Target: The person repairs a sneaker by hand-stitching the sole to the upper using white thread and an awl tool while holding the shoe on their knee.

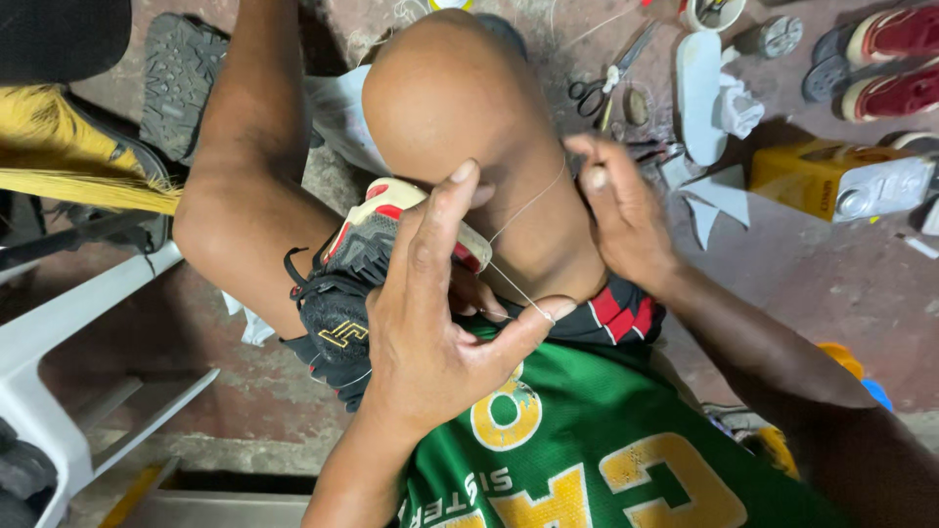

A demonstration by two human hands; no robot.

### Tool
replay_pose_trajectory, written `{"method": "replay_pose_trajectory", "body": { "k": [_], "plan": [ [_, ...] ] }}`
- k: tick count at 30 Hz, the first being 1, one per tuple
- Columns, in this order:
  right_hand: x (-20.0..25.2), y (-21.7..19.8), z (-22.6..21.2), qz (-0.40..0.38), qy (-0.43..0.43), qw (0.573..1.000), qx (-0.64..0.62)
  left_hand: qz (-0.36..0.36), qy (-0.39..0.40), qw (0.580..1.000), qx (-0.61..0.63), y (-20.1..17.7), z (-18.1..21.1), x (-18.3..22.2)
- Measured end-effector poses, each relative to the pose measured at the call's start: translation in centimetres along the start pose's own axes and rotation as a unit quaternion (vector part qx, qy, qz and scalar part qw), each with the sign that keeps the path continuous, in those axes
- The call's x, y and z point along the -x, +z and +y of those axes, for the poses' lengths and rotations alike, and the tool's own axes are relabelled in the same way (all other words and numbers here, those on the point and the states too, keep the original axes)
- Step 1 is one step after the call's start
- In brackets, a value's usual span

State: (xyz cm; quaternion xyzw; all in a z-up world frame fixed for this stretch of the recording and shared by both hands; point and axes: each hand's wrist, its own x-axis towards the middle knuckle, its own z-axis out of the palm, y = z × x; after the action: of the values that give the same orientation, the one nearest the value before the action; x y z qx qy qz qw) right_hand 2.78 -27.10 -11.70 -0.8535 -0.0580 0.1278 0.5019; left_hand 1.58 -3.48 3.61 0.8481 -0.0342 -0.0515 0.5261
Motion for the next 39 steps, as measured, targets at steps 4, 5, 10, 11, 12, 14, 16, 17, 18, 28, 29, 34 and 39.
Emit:
{"method": "replay_pose_trajectory", "body": {
  "k": [4,5,10,11,12,14,16,17,18,28,29,34,39],
  "plan": [
    [0.1,-4.9,-4.1,-0.088,-0.008,0.994,0.066,0.002,0.009,1.0,-0.026,-0.2,0.3,-0.1],
    [0.4,-5.6,-5.4,-0.12,-0.046,0.984,0.12,-0.002,-0.001,1.0,-0.026,-0.3,0.3,-0.1],
    [-0.2,-4.2,-9.7,-0.192,-0.124,0.966,0.122,0.0,0.009,1.0,-0.015,0.1,-0.1,0.0],
    [-0.1,-3.9,-10.2,-0.206,-0.105,0.967,0.103,-0.006,0.01,1.0,-0.017,0.0,-0.2,0.3],
    [-0.2,-3.9,-10.6,-0.202,-0.082,0.974,0.053,-0.008,0.017,1.0,-0.012,-0.1,-0.5,0.6],
    [-0.3,-3.9,-11.0,-0.196,-0.041,0.979,-0.045,-0.003,0.031,0.999,0.006,-0.3,-1.0,1.7],
    [-0.3,-4.7,-11.1,-0.172,-0.007,0.972,-0.161,0.056,0.049,0.997,0.019,-0.6,-1.7,3.5],
    [-0.3,-5.1,-11.1,-0.159,0.013,0.962,-0.219,0.109,0.058,0.992,0.02,-0.8,-2.3,4.5],
    [-0.2,-5.4,-11.0,-0.14,0.029,0.947,-0.289,0.18,0.037,0.983,0.013,-1.0,-3.1,5.6],
    [-0.6,-0.5,-12.1,-0.175,-0.036,0.979,-0.097,0.227,-0.15,0.945,-0.183,-1.8,-9.7,14.2],
    [-0.7,0.1,-12.2,-0.153,-0.062,0.985,-0.043,0.226,-0.213,0.941,-0.13,-1.2,-10.0,14.8],
    [-1.0,1.0,-12.6,-0.114,-0.034,0.99,-0.072,0.287,-0.315,0.904,0.003,0.9,-14.2,17.9],
    [-1.8,0.7,-12.6,-0.106,-0.046,0.992,-0.057,0.423,-0.238,0.857,0.172,-3.6,-22.2,22.3]
  ]
}}
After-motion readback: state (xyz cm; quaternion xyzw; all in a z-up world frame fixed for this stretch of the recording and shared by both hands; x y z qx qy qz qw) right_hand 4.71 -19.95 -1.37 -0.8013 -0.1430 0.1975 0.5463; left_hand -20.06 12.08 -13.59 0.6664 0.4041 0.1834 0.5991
